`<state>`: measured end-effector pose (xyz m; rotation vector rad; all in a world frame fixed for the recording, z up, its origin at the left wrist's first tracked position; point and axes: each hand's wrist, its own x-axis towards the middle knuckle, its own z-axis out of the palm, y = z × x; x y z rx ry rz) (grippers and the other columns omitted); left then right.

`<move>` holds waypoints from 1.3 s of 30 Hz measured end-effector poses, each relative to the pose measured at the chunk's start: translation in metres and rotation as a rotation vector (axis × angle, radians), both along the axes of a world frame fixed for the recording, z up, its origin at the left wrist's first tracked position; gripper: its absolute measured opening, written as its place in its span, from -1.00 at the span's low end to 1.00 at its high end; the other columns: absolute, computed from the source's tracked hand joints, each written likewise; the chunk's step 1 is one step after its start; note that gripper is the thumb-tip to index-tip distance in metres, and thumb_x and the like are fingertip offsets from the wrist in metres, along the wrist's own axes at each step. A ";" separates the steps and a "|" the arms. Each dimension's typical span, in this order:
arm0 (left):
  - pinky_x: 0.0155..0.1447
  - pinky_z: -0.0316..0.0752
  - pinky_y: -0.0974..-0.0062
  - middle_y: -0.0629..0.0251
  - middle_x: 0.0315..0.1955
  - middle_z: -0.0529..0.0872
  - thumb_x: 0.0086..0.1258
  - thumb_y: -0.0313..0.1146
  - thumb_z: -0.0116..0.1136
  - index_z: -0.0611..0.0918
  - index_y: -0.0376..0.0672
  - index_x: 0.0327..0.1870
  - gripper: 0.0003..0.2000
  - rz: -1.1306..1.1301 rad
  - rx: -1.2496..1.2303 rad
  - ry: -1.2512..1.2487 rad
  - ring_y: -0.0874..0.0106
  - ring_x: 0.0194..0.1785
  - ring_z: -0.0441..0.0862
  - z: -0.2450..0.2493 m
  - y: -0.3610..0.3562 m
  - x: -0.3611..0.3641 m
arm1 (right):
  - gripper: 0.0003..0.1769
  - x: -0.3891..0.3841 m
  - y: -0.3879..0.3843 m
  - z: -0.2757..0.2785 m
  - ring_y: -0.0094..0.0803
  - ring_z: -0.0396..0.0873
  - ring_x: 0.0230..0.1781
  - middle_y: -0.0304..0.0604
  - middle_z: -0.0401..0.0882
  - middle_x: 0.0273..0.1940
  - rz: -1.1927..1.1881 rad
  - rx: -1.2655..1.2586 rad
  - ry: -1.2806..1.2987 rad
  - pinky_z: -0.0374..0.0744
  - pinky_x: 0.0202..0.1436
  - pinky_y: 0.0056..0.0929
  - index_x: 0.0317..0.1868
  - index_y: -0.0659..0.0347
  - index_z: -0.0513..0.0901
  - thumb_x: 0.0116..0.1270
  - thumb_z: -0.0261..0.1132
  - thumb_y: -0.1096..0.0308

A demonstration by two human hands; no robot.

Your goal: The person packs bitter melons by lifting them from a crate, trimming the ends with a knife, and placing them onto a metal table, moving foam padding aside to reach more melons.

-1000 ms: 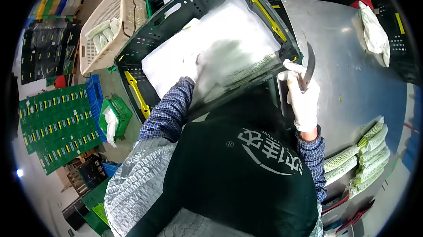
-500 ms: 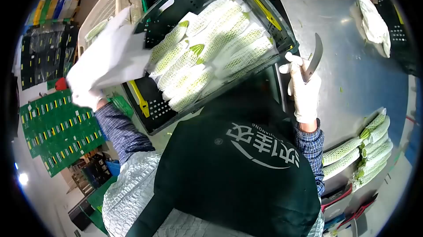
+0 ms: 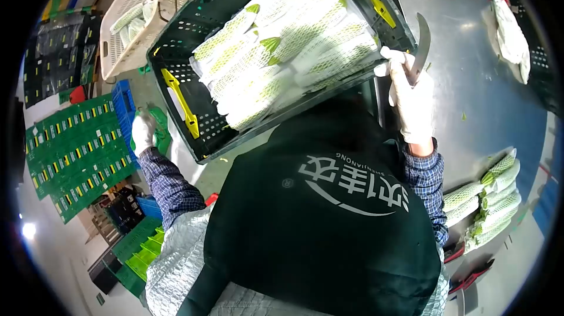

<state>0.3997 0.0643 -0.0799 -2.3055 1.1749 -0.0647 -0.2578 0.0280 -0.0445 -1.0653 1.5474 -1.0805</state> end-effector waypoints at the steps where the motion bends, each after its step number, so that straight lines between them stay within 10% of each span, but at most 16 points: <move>1: 0.12 0.59 0.31 0.06 -0.10 0.78 0.36 -0.28 0.29 0.71 -0.21 0.03 -0.70 -0.227 -0.409 0.219 0.20 0.00 0.74 0.015 -0.012 -0.045 | -0.71 0.002 0.000 0.000 -0.80 0.18 -0.69 -0.35 0.70 -0.31 0.001 -0.003 0.002 0.16 -0.61 -0.70 0.14 0.27 0.67 0.59 0.16 0.30; 2: 0.11 0.58 0.31 0.07 -0.16 0.78 0.37 -0.28 0.25 0.71 -0.23 -0.02 -0.74 -0.452 -0.822 0.430 0.19 -0.04 0.73 0.027 -0.022 -0.088 | -0.71 0.003 0.000 0.000 -0.80 0.18 -0.69 -0.35 0.70 -0.31 0.000 0.010 0.000 0.16 -0.61 -0.70 0.14 0.28 0.67 0.60 0.16 0.30; 6: 0.04 0.60 0.38 0.13 -0.14 0.78 0.31 -0.26 0.30 0.70 -0.20 0.00 -0.70 -0.275 -0.448 1.124 0.21 -0.08 0.74 -0.021 -0.099 -0.167 | -0.70 0.005 0.008 -0.003 -0.81 0.20 -0.66 -0.35 0.69 -0.29 0.020 0.053 0.019 0.19 -0.60 -0.73 0.18 0.27 0.65 0.59 0.16 0.34; 10: 0.55 0.25 0.26 -0.15 0.36 0.48 0.35 -0.11 0.27 0.37 -0.35 0.46 -0.28 -0.464 -0.266 0.783 0.05 0.47 0.39 -0.108 -0.157 -0.191 | -0.72 0.000 0.020 -0.001 -0.79 0.22 -0.66 -0.37 0.68 -0.32 -0.011 0.060 0.062 0.19 -0.58 -0.71 0.16 0.25 0.67 0.57 0.19 0.34; 26: 0.51 0.32 0.25 -0.03 0.31 0.56 0.11 0.15 0.43 0.50 -0.23 0.35 -0.16 -0.364 0.147 0.834 0.11 0.41 0.48 -0.206 -0.251 -0.128 | -0.73 -0.010 0.039 -0.015 -0.80 0.20 -0.65 -0.36 0.69 -0.29 -0.101 0.150 0.105 0.17 -0.57 -0.72 0.18 0.22 0.64 0.59 0.16 0.37; 30: 0.50 0.32 0.30 -0.03 0.35 0.53 0.01 0.00 0.59 0.44 -0.23 0.42 -0.07 -0.132 0.278 1.387 0.14 0.43 0.46 -0.181 -0.245 -0.120 | -0.72 0.000 0.029 -0.004 -0.79 0.17 -0.64 -0.37 0.65 -0.31 -0.104 0.207 0.090 0.17 -0.58 -0.70 0.19 0.20 0.63 0.60 0.16 0.33; 35: 0.37 0.40 0.34 0.07 0.14 0.63 0.01 -0.23 0.57 0.49 -0.21 0.28 -0.25 -0.528 0.214 0.899 0.16 0.24 0.57 -0.129 -0.219 -0.161 | -0.72 0.002 0.018 -0.013 -0.79 0.23 -0.65 -0.34 0.69 -0.32 -0.039 0.120 0.114 0.22 -0.58 -0.71 0.17 0.22 0.65 0.59 0.18 0.32; 39: 0.28 0.45 0.22 0.07 0.01 0.63 0.02 0.01 0.45 0.58 -0.09 0.27 -0.27 -0.675 0.108 0.690 0.07 0.09 0.58 -0.030 -0.181 -0.223 | -0.72 0.007 0.006 -0.011 -0.78 0.24 -0.65 -0.33 0.70 -0.30 -0.011 0.131 0.062 0.20 -0.57 -0.72 0.17 0.22 0.65 0.59 0.16 0.32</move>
